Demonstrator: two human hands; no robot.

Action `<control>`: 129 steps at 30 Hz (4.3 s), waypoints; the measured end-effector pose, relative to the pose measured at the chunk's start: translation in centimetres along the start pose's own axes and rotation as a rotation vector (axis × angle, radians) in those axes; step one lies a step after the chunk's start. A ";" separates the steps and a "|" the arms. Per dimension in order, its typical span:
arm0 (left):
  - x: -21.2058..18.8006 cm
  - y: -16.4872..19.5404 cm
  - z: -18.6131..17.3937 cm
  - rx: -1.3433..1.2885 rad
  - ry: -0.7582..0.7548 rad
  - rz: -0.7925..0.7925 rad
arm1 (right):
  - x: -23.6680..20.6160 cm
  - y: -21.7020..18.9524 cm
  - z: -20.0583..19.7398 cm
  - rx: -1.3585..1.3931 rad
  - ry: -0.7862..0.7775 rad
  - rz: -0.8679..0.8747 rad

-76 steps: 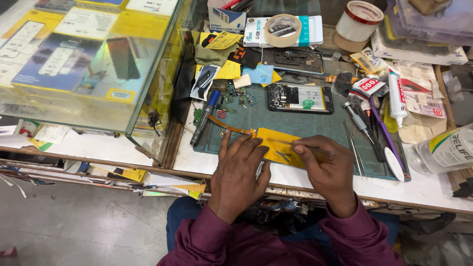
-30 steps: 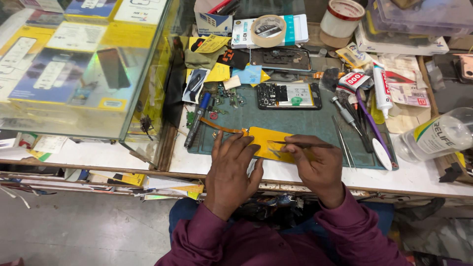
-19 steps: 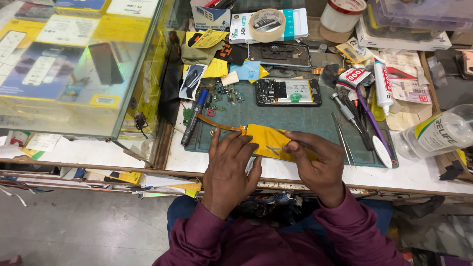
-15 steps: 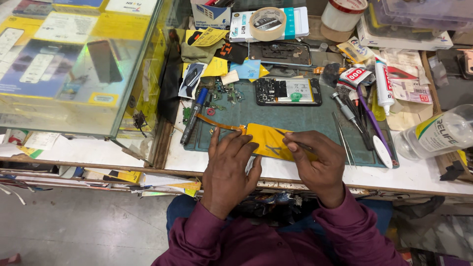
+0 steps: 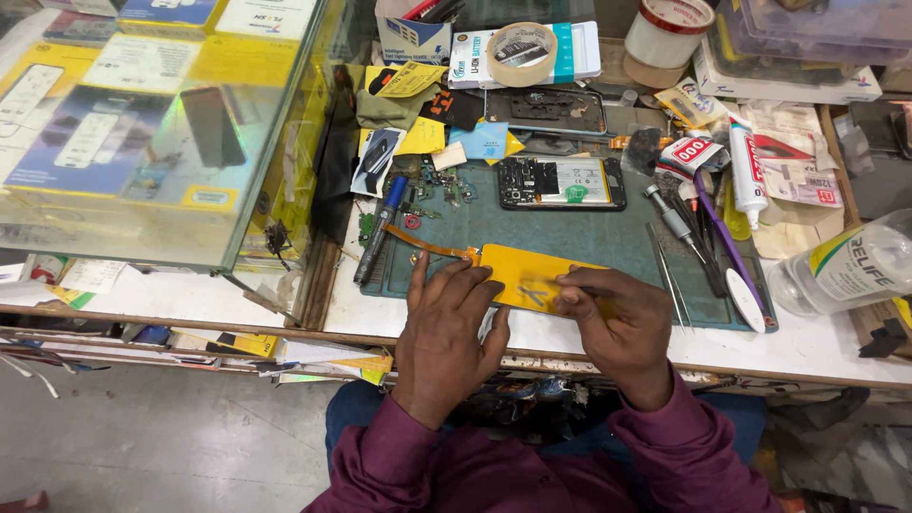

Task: The person uses a precision tool to scrape adhesive from a yellow rectangular object on a workbench. They then pick up a disassembled smartphone and use a screwdriver to adjust components inside the phone chassis.

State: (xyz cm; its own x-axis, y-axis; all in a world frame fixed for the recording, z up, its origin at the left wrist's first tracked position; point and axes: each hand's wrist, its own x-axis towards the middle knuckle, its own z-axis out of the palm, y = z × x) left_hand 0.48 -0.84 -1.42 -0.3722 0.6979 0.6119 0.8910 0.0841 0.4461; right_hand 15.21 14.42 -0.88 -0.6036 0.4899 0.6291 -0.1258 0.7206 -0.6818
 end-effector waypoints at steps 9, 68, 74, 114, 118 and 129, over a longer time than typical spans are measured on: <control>-0.1 0.0 0.1 -0.001 -0.008 -0.007 | 0.6 -0.4 0.0 -0.072 -0.036 -0.106; -0.1 0.2 0.0 0.012 -0.013 -0.015 | 0.7 -1.4 -0.1 -0.068 -0.026 -0.134; -0.1 0.2 0.0 -0.001 -0.003 -0.015 | 0.3 -0.7 -0.2 0.071 -0.013 -0.067; -0.4 0.2 -0.6 -0.066 0.121 -0.068 | 3.2 -4.9 -3.5 -0.596 -0.441 0.256; -0.4 0.0 -0.9 -0.066 0.109 -0.056 | 3.4 -4.7 -3.9 -0.568 -0.449 0.251; -0.8 0.0 -2.0 -0.116 0.141 -0.017 | 2.7 -3.5 -5.3 -0.483 -0.318 0.299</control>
State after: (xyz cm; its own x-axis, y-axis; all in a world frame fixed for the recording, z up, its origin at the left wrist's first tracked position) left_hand 0.28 -2.88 -0.60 -0.4269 0.5894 0.6858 0.8515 0.0068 0.5243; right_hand 18.21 15.83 5.19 -0.7704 0.5880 0.2466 0.4071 0.7513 -0.5195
